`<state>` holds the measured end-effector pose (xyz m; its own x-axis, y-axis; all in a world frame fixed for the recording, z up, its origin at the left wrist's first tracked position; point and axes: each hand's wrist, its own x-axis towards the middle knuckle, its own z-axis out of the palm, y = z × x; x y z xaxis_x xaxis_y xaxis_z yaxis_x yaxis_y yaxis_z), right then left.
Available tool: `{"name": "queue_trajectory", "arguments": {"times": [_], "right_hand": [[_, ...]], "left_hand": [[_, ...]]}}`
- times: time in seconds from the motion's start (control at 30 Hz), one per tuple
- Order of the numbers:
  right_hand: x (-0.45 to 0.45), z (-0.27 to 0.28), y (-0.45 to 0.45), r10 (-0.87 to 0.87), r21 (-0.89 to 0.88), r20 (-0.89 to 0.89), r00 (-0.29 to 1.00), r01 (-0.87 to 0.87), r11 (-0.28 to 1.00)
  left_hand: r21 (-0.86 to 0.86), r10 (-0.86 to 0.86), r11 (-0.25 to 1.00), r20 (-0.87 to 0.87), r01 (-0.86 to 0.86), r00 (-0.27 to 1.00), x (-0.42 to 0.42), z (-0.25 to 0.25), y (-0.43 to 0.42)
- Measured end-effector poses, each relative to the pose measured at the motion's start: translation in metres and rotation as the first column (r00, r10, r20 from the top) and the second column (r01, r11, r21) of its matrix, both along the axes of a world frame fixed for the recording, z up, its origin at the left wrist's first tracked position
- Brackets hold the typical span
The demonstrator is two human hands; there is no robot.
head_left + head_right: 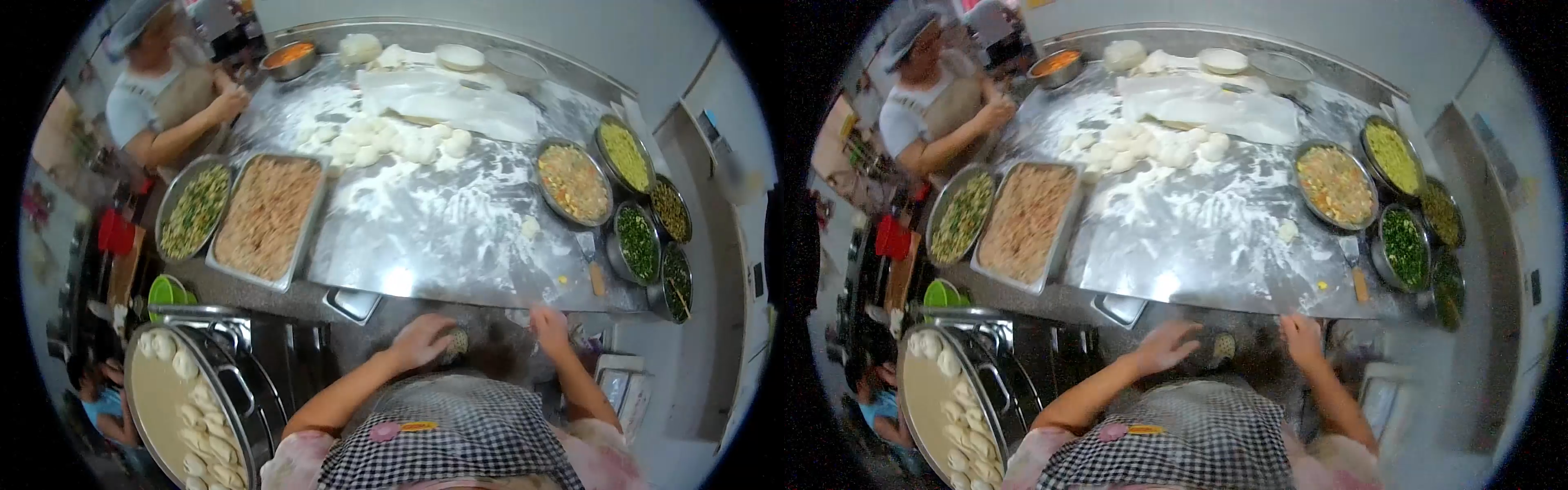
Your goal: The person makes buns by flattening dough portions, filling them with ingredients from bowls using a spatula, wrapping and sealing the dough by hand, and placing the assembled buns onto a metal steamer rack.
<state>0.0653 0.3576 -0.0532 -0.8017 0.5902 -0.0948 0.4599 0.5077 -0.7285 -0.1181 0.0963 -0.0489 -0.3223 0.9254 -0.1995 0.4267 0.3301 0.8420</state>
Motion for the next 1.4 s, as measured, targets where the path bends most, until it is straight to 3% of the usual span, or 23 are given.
{"name": "queue_trajectory", "arguments": {"times": [0.03,0.07,0.13,0.17,0.2,0.23,0.3,0.33,0.37,0.43,0.53,0.67,0.8,0.87,0.97,1.0,1.07,1.13,1.2,1.23,1.3,1.33,1.4], "right_hand": [[0.018,0.0,0.016,-0.025,0.066,-0.038,0.999,0.027,0.997],[0.03,0.003,0.021,-0.117,-0.011,-0.065,0.991,0.117,0.993],[0.056,0.009,0.039,-0.262,-0.159,-0.052,0.964,0.251,0.955],[0.071,0.006,0.05,-0.313,-0.229,-0.016,0.949,0.302,0.926],[0.087,0.0,0.061,-0.301,-0.229,0.001,0.954,0.293,0.928],[0.099,-0.001,0.074,-0.287,-0.224,0.015,0.958,0.283,0.932],[0.109,0.008,0.082,-0.352,-0.32,0.022,0.936,0.34,0.884],[0.111,0.008,0.093,-0.381,-0.361,0.02,0.924,0.362,0.859],[0.116,-0.004,0.101,-0.385,-0.358,0.036,0.922,0.372,0.856],[0.125,-0.026,0.115,-0.396,-0.353,0.073,0.916,0.395,0.848],[0.108,-0.022,0.137,-0.212,-0.235,0.117,0.97,0.235,0.943],[0.081,-0.015,0.164,-0.061,-0.261,0.041,0.997,0.07,0.963],[0.036,0.01,0.188,0.079,-0.464,0.171,0.982,0.01,0.886],[0.006,0.019,0.186,0.105,-0.493,0.189,0.976,0.002,0.87],[-0.023,0.002,0.18,0.32,-0.448,0.24,0.917,-0.187,0.874],[-0.03,-0.004,0.174,0.489,-0.311,0.148,0.86,-0.429,0.848],[-0.051,-0.018,0.161,0.786,0.048,0.051,0.616,-0.788,0.614],[-0.078,-0.031,0.134,0.923,0.317,-0.207,0.325,-0.87,0.378],[-0.112,-0.061,0.113,0.99,0.489,-0.116,0.074,-0.864,0.122],[-0.146,-0.044,0.108,0.971,0.125,0.089,0.223,-0.97,0.211],[-0.192,-0.018,0.125,0.812,-0.089,0.259,0.523,-0.824,0.559],[-0.201,-0.01,0.138,0.661,0.041,0.143,0.737,-0.671,0.74],[-0.208,0.027,0.15,0.534,0.217,0.091,0.841,-0.54,0.813]], "left_hand": [[0.015,-0.086,0.996,-0.073,0.087,0.994,-0.001,-0.003,0.032],[0.06,-0.185,0.976,-0.265,0.207,0.946,-0.006,-0.014,0.057],[0.086,-0.305,0.89,-0.617,0.447,0.726,-0.019,-0.043,0.105],[-0.113,-0.491,0.854,-0.503,0.509,0.712,-0.043,-0.051,0.118],[-0.542,-0.754,0.657,-0.463,0.524,0.465,-0.07,-0.005,0.142],[-0.293,-0.508,0.861,-0.552,0.417,0.661,-0.098,-0.021,0.157],[-0.073,-0.102,0.995,-0.808,0.073,0.58,-0.156,-0.043,0.191],[0.048,0.056,0.998,-0.724,-0.031,0.688,-0.195,-0.044,0.216],[0.253,0.282,0.958,-0.739,-0.136,0.612,-0.203,-0.026,0.232],[0.391,0.449,0.889,-0.643,-0.239,0.62,-0.241,-0.027,0.273],[0.153,0.349,0.925,-0.702,-0.348,0.621,-0.271,-0.033,0.313],[0.083,0.305,0.937,-0.672,-0.34,0.675,-0.292,-0.017,0.322],[0.424,0.623,0.742,-0.15,-0.519,0.767,-0.227,0.062,0.282],[0.443,0.484,0.861,-0.563,-0.25,0.67,-0.181,0.071,0.232],[0.051,0.224,0.966,-0.652,-0.253,0.724,-0.105,0.004,0.172],[-0.12,0.096,0.968,-0.633,-0.219,0.768,-0.088,-0.017,0.163],[0.12,0.261,0.964,-0.621,-0.239,0.739,-0.075,-0.033,0.162],[0.224,0.29,0.956,-0.632,-0.189,0.719,-0.074,-0.048,0.17],[0.207,0.203,0.975,-0.684,-0.081,0.701,-0.088,-0.069,0.187],[0.303,0.281,0.948,-0.666,-0.093,0.691,-0.099,-0.101,0.183],[0.309,0.364,0.926,-0.592,-0.215,0.719,-0.102,-0.083,0.177],[0.287,0.37,0.927,-0.574,-0.244,0.73,-0.101,-0.066,0.173],[0.247,0.262,0.959,-0.598,-0.136,0.757,-0.097,-0.073,0.156]]}}
